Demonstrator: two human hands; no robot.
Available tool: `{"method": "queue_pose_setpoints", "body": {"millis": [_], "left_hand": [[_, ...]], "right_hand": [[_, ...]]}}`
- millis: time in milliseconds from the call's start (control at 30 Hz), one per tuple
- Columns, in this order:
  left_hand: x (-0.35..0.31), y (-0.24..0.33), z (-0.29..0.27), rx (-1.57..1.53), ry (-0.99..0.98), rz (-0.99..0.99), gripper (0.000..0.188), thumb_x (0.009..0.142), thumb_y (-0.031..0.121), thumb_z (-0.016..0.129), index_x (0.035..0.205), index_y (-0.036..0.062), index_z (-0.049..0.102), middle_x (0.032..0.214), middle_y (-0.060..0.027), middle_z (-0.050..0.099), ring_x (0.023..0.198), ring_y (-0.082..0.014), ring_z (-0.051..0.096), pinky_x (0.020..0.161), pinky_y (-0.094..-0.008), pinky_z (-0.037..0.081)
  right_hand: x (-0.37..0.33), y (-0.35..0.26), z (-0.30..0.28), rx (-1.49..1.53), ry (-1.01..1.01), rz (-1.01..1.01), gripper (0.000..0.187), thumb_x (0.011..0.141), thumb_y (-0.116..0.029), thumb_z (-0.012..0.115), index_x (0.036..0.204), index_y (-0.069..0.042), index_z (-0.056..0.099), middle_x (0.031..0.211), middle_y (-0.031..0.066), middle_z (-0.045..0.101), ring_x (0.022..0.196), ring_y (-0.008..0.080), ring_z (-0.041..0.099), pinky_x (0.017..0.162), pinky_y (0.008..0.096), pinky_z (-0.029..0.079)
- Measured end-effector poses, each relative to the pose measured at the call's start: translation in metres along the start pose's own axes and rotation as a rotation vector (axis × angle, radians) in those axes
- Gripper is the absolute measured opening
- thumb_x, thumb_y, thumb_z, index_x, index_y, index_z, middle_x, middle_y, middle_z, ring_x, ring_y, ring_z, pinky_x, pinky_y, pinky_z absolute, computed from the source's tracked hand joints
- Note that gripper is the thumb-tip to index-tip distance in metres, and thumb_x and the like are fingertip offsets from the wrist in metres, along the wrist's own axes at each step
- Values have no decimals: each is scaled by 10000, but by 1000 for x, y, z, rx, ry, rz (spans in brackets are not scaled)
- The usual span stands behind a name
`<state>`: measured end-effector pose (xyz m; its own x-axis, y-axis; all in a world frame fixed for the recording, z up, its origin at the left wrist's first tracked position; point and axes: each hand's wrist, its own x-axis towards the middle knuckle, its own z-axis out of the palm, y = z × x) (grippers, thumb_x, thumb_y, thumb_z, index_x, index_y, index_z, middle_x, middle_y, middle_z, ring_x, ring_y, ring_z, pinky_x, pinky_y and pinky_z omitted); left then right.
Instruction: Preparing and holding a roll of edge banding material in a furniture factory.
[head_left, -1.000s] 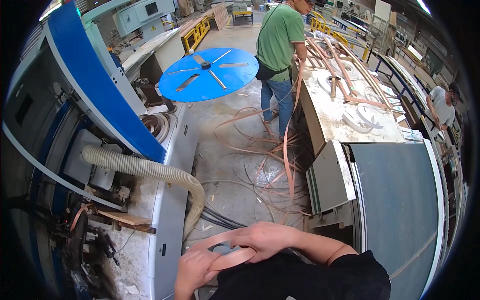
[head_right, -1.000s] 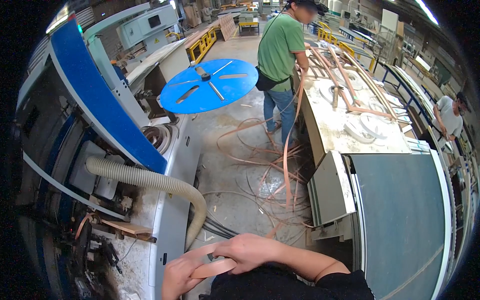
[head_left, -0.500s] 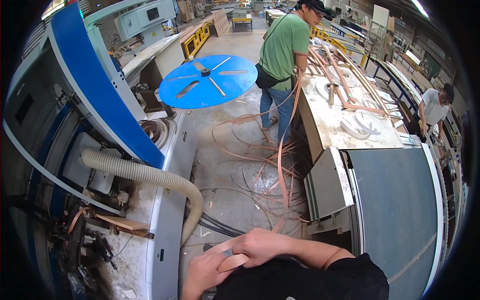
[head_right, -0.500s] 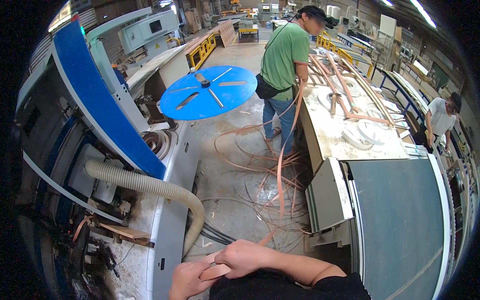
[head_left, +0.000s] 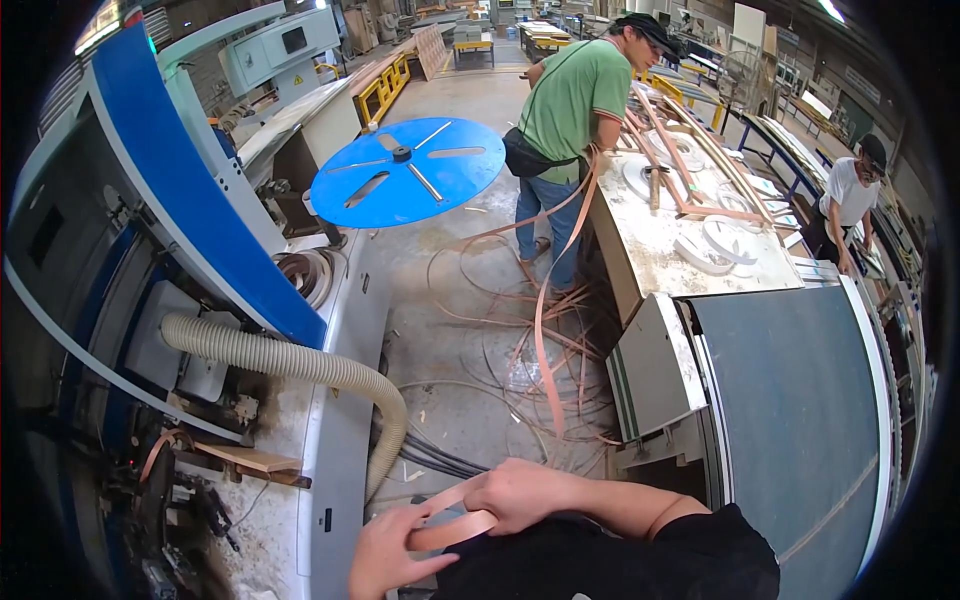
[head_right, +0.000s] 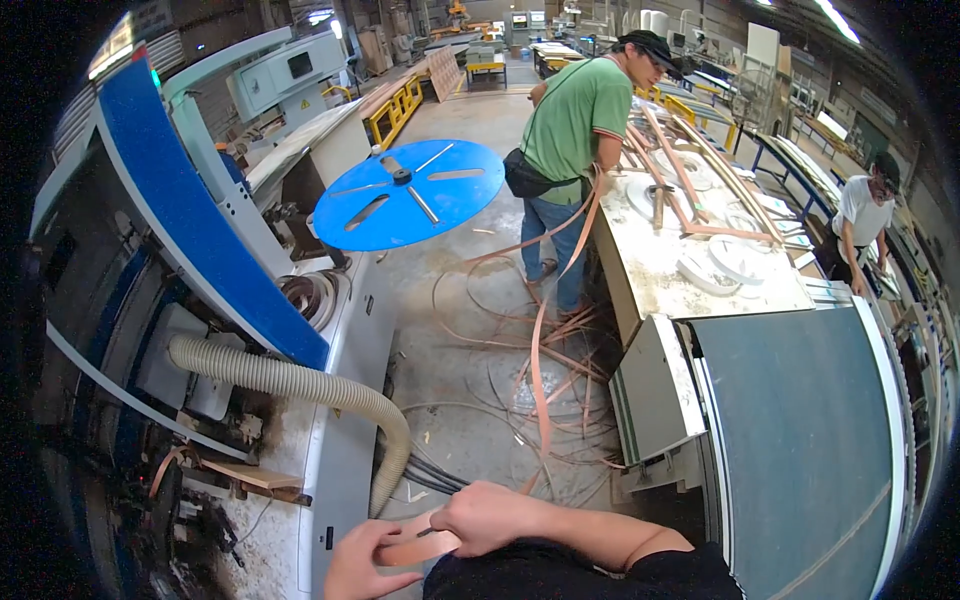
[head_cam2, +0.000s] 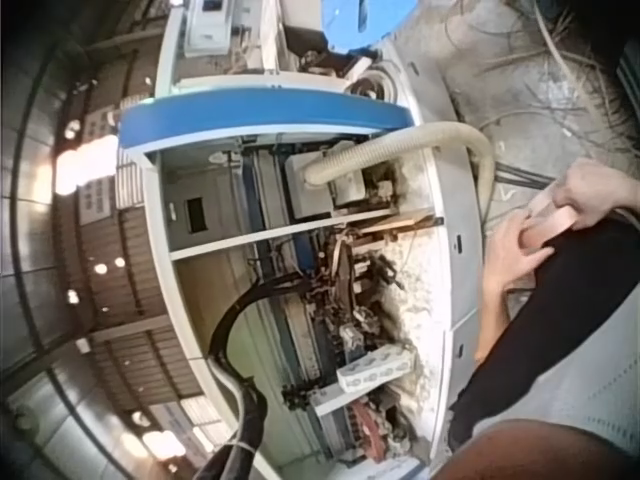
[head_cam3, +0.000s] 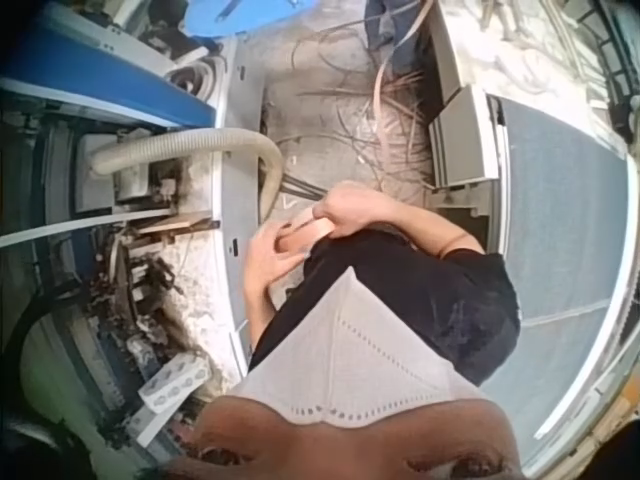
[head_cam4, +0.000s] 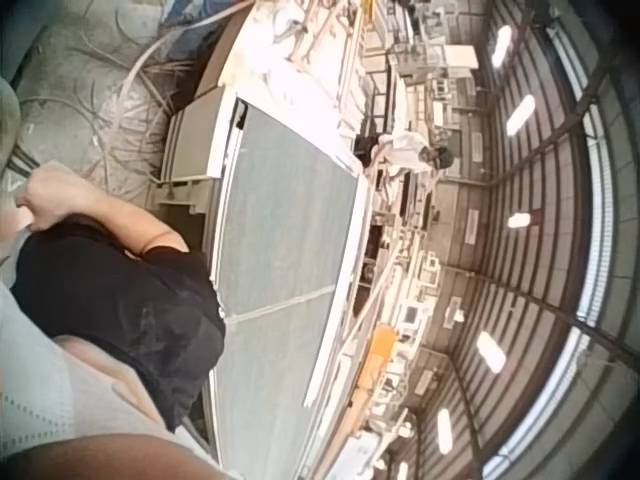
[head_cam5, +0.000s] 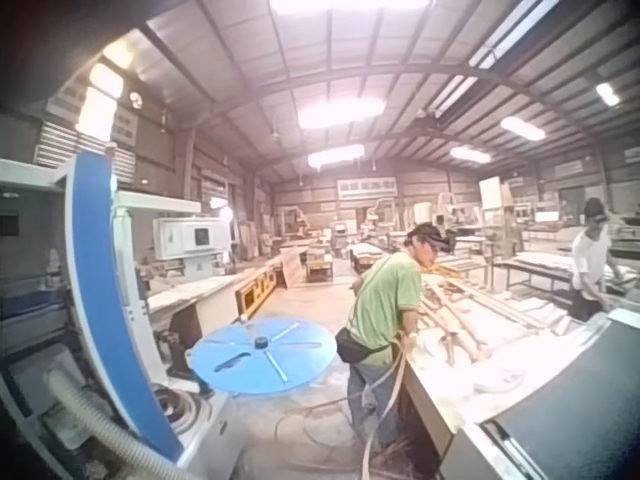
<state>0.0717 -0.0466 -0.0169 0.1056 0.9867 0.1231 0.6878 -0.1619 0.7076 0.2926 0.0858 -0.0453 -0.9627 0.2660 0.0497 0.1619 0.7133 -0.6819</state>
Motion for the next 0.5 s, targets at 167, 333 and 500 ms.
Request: {"method": "queue_pose_setpoints", "body": {"millis": [167, 333, 500], "left_hand": [[-7, -13, 26, 168, 49, 49, 382, 614, 337, 876, 866, 103, 710, 784, -87, 698, 726, -317, 686, 666, -420, 543], [-35, -53, 4, 87, 209, 213, 315, 559, 256, 886, 768, 110, 701, 722, -75, 687, 685, -311, 683, 658, -408, 547], [-36, -64, -8, 111, 83, 72, 412, 534, 239, 917, 865, 93, 720, 800, -97, 698, 777, -306, 694, 719, -407, 549]], "right_hand": [[1, -6, -12, 76, -124, 8, 306, 767, -299, 743, 922, -76, 603, 849, 151, 662, 798, 393, 644, 665, 484, 511], [-7, 11, -10, 266, -53, -30, 372, 742, -243, 782, 1035, -72, 629, 886, 138, 654, 845, 384, 636, 714, 462, 505], [1, 10, 4, 156, -38, -106, 282, 712, -208, 725, 903, -53, 588, 860, 146, 641, 812, 383, 637, 678, 477, 503]]}}
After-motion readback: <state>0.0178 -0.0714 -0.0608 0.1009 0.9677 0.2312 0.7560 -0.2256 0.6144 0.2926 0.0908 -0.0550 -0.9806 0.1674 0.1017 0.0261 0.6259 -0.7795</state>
